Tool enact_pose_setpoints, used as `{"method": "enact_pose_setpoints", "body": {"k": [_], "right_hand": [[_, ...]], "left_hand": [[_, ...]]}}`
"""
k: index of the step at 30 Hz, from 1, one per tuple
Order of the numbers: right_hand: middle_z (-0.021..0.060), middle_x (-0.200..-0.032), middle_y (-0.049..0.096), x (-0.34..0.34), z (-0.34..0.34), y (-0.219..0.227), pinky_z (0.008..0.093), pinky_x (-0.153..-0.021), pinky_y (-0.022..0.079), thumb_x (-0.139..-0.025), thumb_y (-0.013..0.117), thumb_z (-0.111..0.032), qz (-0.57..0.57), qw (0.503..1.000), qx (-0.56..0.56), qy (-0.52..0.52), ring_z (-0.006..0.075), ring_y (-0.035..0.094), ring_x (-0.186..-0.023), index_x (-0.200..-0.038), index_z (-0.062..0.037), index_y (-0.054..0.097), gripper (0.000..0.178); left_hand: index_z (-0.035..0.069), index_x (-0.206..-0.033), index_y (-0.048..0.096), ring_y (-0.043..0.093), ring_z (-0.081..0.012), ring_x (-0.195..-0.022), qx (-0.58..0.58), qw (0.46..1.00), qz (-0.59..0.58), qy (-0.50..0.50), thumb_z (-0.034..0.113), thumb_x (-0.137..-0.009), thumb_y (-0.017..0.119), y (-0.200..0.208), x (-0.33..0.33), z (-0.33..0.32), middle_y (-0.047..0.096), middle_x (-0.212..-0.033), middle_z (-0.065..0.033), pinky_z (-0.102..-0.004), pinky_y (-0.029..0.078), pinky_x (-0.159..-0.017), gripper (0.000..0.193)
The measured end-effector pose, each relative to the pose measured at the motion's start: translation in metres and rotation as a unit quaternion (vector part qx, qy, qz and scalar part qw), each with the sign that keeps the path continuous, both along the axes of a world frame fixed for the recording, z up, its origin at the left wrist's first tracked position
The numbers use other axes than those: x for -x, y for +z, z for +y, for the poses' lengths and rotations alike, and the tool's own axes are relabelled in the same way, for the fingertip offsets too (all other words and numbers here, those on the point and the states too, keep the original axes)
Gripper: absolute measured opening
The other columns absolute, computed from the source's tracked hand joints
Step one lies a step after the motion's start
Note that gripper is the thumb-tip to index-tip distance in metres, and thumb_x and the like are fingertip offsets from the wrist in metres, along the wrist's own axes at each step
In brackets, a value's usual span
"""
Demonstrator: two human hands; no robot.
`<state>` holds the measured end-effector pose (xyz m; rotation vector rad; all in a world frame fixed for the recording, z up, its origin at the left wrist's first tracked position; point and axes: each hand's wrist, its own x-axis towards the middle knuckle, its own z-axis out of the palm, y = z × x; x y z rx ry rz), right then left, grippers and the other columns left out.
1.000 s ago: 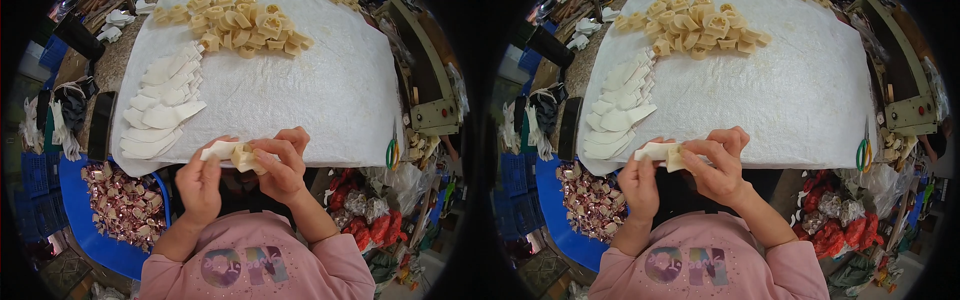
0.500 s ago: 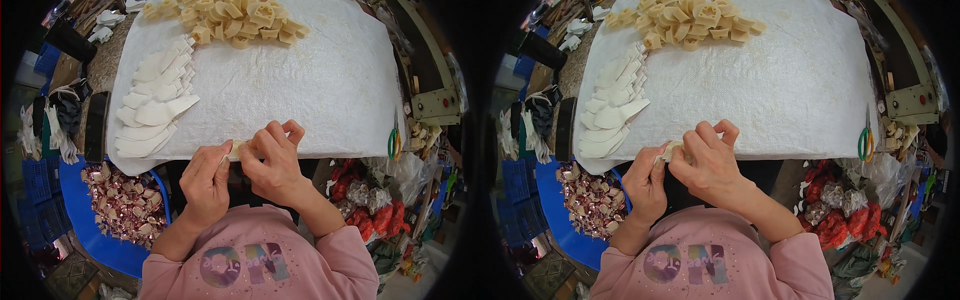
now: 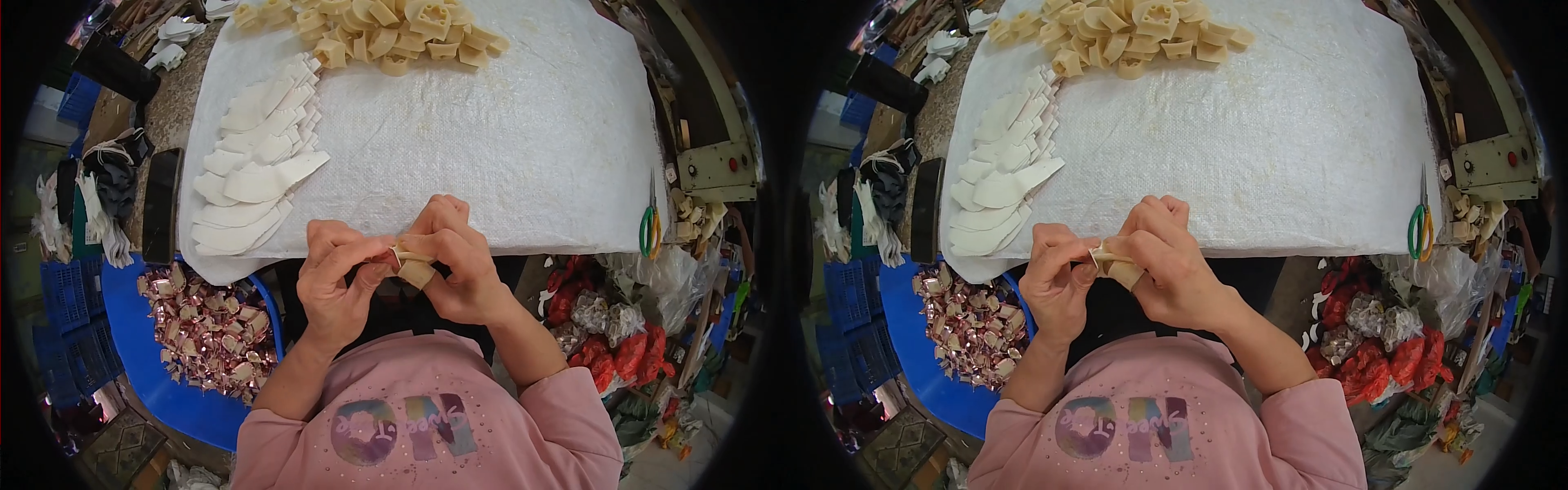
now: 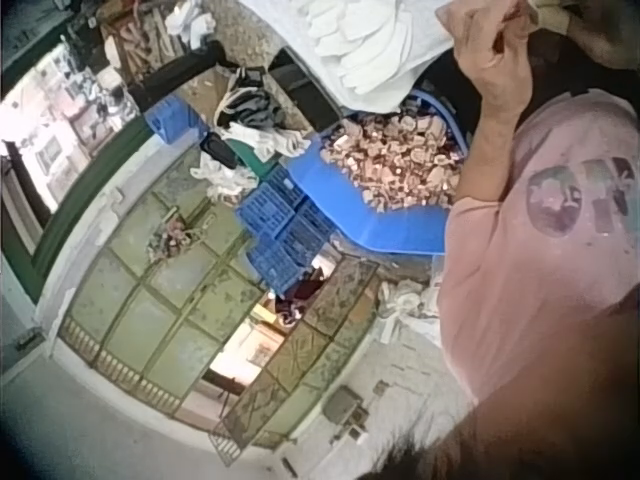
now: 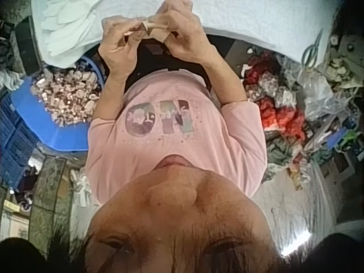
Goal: Inserting curved white structural strips into molded beige shoe components.
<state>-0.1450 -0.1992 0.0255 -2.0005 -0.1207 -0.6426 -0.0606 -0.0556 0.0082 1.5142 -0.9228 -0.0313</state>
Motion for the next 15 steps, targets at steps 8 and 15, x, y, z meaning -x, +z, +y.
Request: {"method": "enact_pose_setpoints", "body": {"k": [8, 15], "right_hand": [[0.0036, -0.076, 0.044, 0.006, 0.001, 0.003, 0.0357, -0.073, 0.025, -0.063, 0.062, 0.007, 0.067, 0.996, 0.03, 0.047, 0.0205, 0.043, -0.074, -0.086, -0.01, 0.057, 0.028], [0.0031, -0.075, 0.045, 0.007, 0.004, 0.0, 0.0365, -0.072, 0.026, -0.062, 0.063, 0.006, 0.045, 0.996, 0.023, 0.07, 0.021, 0.044, -0.076, -0.089, -0.0098, 0.057, 0.032]], "left_hand": [[0.001, -0.074, 0.059, 0.043, -0.0185, -0.053, -0.019, 0.994, -0.088, -0.054, 0.011, -0.081, 0.068, 0.01, -0.007, -0.003, 0.048, -0.06, -0.0048, -0.0288, 0.035, -0.047, 0.015], [0.003, -0.07, 0.058, 0.043, -0.0186, -0.053, -0.03, 0.998, -0.028, -0.053, 0.005, -0.079, 0.068, 0.009, -0.001, 0.001, 0.046, -0.06, -0.004, -0.0299, 0.035, -0.048, 0.013]]}}
